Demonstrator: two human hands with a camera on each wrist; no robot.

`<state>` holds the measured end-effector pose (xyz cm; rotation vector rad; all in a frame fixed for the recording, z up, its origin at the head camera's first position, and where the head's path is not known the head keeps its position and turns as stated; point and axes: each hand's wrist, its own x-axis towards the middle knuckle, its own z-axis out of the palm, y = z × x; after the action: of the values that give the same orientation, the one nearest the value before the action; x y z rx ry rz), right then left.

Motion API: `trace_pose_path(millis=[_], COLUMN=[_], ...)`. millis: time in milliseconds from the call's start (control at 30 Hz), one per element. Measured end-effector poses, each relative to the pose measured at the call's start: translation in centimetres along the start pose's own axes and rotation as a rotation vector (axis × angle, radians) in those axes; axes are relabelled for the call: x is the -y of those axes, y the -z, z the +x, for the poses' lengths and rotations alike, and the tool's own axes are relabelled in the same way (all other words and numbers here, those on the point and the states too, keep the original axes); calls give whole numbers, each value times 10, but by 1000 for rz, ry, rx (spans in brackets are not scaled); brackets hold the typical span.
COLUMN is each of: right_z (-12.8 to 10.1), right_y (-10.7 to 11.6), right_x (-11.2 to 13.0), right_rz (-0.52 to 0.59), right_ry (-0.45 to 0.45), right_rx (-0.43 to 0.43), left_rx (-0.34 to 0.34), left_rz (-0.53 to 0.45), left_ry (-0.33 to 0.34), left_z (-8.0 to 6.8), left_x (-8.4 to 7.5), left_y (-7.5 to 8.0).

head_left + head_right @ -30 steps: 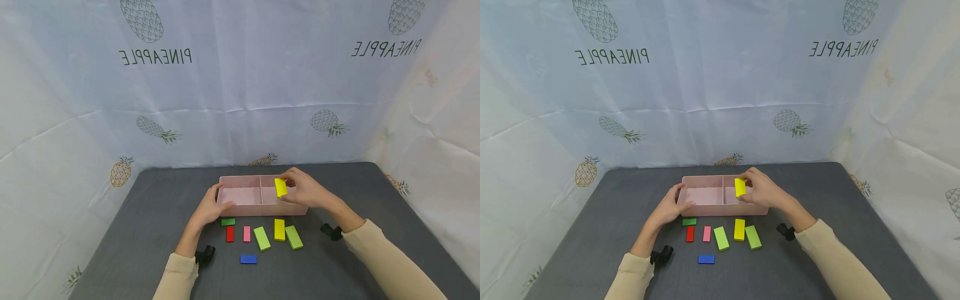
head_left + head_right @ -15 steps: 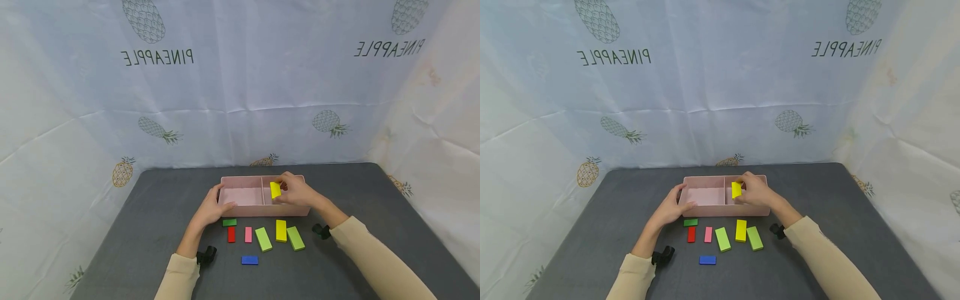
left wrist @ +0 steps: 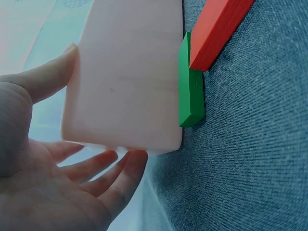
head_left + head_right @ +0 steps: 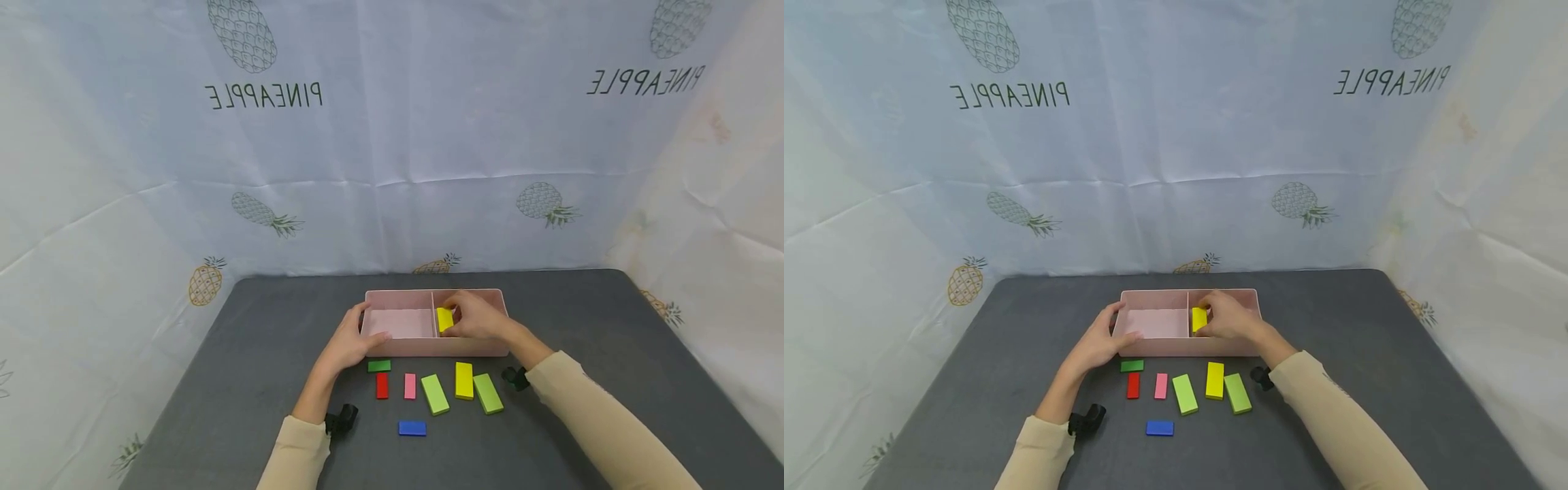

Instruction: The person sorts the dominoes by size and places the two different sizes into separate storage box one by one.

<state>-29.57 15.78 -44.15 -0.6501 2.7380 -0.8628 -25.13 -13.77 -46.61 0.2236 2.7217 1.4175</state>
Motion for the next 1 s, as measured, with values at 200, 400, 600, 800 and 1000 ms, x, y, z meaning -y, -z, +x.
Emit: trace_pose_path(millis=[200,400,600,800,1000], right_z=[5,9,10,3,-7], right_y=[-5,-8,-8,-1,11], right_x=[-4,-7,-8,-3,5], right_rz=[-19,-20,-7,0,-16], right_ry=[8,4,-20,-1,46], right_rx=[26,46,52,30,-19], left_rx=[3,4,1,1,-7], left_rz=[2,-5,-5,4,6], left_ry=[4,12,9,9,15], left_z=[0,-3,-3,-2,-2], left_x=[-2,-7,-8,-6,-3], left_y=[-2,-2,-3,-2,0])
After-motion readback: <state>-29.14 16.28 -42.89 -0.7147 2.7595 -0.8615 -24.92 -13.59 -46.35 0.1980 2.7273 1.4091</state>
